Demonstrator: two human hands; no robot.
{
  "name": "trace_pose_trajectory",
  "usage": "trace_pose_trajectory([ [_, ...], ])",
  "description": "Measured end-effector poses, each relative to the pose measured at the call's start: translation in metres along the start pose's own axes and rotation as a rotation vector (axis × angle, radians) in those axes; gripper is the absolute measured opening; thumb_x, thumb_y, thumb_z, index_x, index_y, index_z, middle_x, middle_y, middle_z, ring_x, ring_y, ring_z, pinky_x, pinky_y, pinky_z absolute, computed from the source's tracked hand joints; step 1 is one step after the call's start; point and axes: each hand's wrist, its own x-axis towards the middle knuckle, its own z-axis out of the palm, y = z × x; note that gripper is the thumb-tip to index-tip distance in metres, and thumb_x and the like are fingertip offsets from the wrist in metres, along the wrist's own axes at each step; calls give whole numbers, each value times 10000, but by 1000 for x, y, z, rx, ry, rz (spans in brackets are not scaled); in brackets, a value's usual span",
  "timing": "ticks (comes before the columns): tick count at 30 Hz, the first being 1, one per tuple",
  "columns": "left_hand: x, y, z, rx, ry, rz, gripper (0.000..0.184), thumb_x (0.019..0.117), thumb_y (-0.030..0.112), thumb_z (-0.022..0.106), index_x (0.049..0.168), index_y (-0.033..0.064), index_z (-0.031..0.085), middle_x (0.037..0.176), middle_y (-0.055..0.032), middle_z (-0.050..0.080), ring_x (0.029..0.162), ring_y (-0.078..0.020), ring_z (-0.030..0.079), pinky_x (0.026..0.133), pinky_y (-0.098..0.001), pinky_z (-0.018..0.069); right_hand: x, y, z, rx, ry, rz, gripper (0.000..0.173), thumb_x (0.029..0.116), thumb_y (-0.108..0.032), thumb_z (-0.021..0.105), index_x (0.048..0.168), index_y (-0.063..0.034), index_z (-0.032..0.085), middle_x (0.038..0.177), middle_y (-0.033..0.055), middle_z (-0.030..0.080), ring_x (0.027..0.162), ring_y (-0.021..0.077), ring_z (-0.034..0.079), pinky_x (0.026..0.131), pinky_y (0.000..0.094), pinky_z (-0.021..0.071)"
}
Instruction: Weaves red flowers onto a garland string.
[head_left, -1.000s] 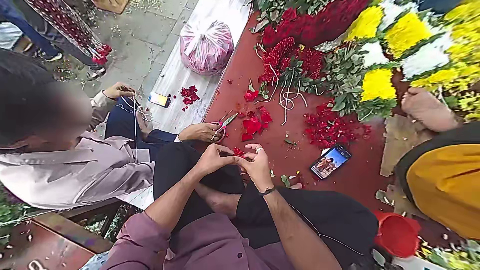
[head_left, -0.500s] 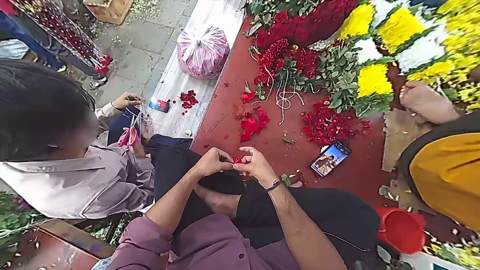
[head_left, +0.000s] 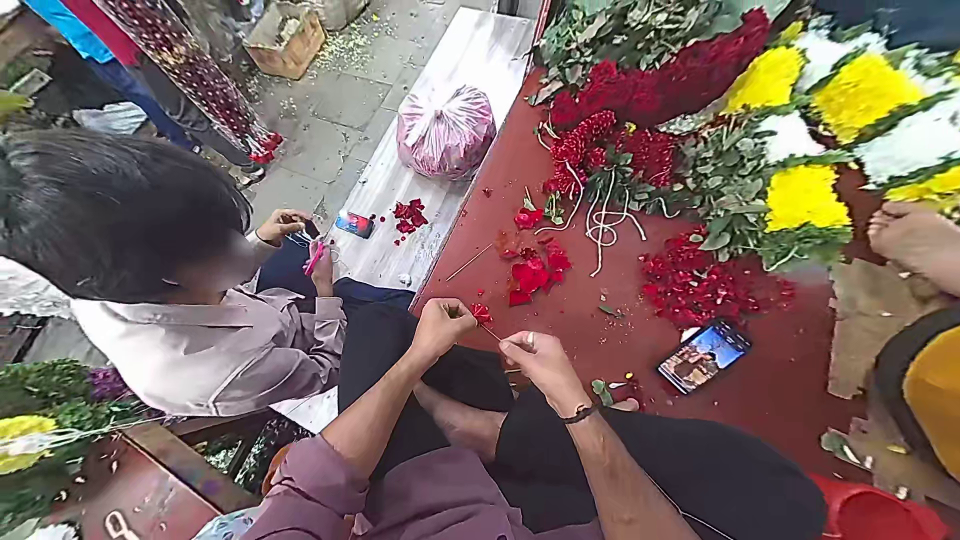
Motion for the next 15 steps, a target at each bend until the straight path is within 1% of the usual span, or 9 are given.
trace_pose_trajectory([
  [2,-2,2,-1,37,53,-6,79,832,160,766,796,92,745,682,-2,681,610,-96,617,599,-326,518,0,-4,-3,-79,8,-83,137,920,-224,730,913,-97,781,732,-17,697,605,69,607,575,264,509],
  [6,-12,18,2,466,85,54,132,842,277,701,833,153,745,734,12,702,691,-132,670,669,-420,560,-12,-14,-4,-94,-157,-256,146,922,-235,724,905,-107,791,790,-21,737,709,52,668,683,267,564],
  [7,-18,26,2,627,-10,80,166,861,287,665,863,140,742,793,-24,720,781,-194,701,738,-498,570,-16,-19,-7,-68,-163,-313,136,924,-217,720,906,-101,790,797,-21,738,710,49,665,679,261,560],
  [9,-32,50,2,776,-390,187,198,905,269,672,919,87,746,880,-102,731,884,-296,706,802,-598,556,-20,-29,-21,-14,-130,-398,110,929,-169,716,923,-86,789,824,-13,747,725,46,674,689,248,572],
  [10,-39,64,3,717,-573,284,178,917,262,700,913,91,749,858,-74,725,832,-244,694,761,-527,563,-20,-32,-31,22,-119,-419,99,933,-140,719,937,-71,790,843,-3,754,740,49,682,707,243,580],
  [11,-45,77,5,531,-683,377,137,919,232,733,909,99,765,830,-12,725,760,-129,669,713,-383,564,-18,-34,-40,74,-124,-428,92,934,-113,723,949,-52,790,857,10,758,757,56,688,727,245,585],
  [12,-49,86,9,277,-713,429,103,926,180,742,933,82,773,848,19,731,757,-59,662,716,-288,570,-15,-33,-47,139,-144,-422,81,934,-96,729,947,-38,784,850,14,754,752,55,684,730,243,586],
  [14,-47,99,19,-96,-501,399,74,928,96,729,937,29,759,847,-24,731,729,-86,665,687,-282,579,-14,-30,-44,262,-143,-429,61,903,-82,717,851,-62,742,731,-38,679,627,7,579,594,207,496],
  [15,-41,101,22,-152,-322,347,78,922,99,741,918,21,751,811,-51,718,688,-119,649,655,-299,565,-15,-31,-40,271,-139,-451,69,907,-88,730,864,-48,768,732,-24,694,620,12,577,586,210,487],
])
